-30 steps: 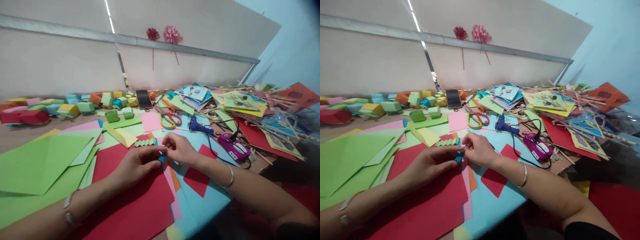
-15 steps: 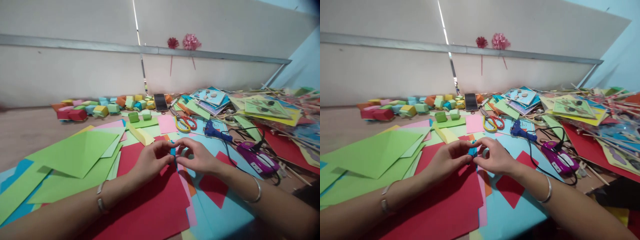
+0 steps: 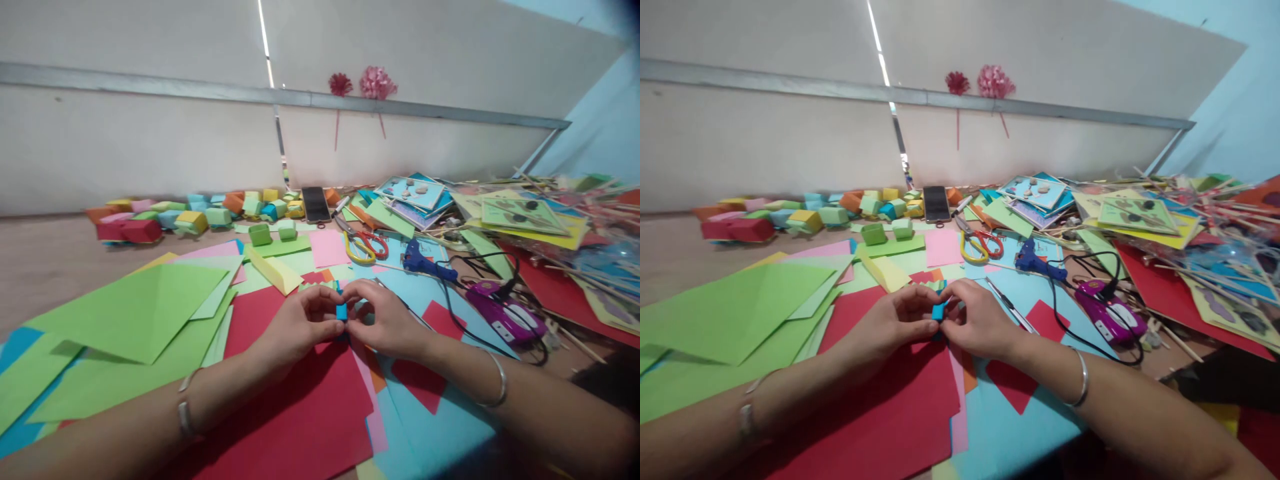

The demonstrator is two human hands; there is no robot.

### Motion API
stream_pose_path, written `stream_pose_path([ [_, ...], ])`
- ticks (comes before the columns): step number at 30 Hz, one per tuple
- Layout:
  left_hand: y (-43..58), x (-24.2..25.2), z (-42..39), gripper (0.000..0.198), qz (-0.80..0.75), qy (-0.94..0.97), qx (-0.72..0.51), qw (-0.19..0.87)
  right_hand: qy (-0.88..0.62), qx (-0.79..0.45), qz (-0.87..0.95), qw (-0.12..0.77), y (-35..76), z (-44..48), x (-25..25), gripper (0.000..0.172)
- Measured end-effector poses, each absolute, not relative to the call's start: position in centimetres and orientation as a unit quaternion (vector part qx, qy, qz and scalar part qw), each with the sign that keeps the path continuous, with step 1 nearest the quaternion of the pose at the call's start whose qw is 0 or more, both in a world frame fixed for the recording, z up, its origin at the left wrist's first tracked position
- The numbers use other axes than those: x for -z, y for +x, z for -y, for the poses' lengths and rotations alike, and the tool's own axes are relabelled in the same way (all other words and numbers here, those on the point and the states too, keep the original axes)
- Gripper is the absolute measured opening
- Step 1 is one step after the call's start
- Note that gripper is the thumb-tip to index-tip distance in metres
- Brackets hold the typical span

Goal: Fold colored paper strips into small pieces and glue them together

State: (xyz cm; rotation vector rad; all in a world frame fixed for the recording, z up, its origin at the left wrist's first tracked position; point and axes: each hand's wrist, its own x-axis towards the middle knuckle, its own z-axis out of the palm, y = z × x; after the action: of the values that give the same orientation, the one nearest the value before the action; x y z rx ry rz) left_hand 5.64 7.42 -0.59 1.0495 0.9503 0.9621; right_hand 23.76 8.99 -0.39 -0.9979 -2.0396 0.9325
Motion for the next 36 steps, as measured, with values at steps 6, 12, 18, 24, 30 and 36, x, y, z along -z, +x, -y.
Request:
stream_pose_path([
  [6, 5.6, 0.8, -7.7, 0.036, -0.441, 0.459, -0.418, 0.648, -0.375, -0.333, 0.805, 0.317, 23.8, -8.9, 0.3, 0.024],
  [12, 5.5, -0.1, -7.9, 0.036, -0.473, 0.479, -0.45, 0.587, -0.442, -0.17, 0.764, 0.438, 27.3, -12.0, -3.2, 0.017],
  [18, 5.1, 0.0, -8.5, 0.041, -0.492, 0.511, -0.471, 0.523, -0.599, 0.022, 0.719, 0.352, 31.8, -14.7, -6.4, 0.022],
  [24, 5.2, 0.2, -8.6, 0.043, -0.476, 0.506, -0.49, 0.526, -0.682, 0.05, 0.728, -0.052, 33.5, -15.5, -5.1, 0.019],
  [30, 4.9, 0.1, -9.1, 0.042, -0.465, 0.492, -0.509, 0.531, -0.691, 0.077, 0.71, -0.109, 32.8, -15.8, -3.6, 0.028],
  [36, 4.9, 0.3, -9.2, 0.037, -0.459, 0.497, -0.514, 0.528, -0.716, 0.129, 0.683, -0.061, 32.6, -15.5, -4.3, 0.028],
])
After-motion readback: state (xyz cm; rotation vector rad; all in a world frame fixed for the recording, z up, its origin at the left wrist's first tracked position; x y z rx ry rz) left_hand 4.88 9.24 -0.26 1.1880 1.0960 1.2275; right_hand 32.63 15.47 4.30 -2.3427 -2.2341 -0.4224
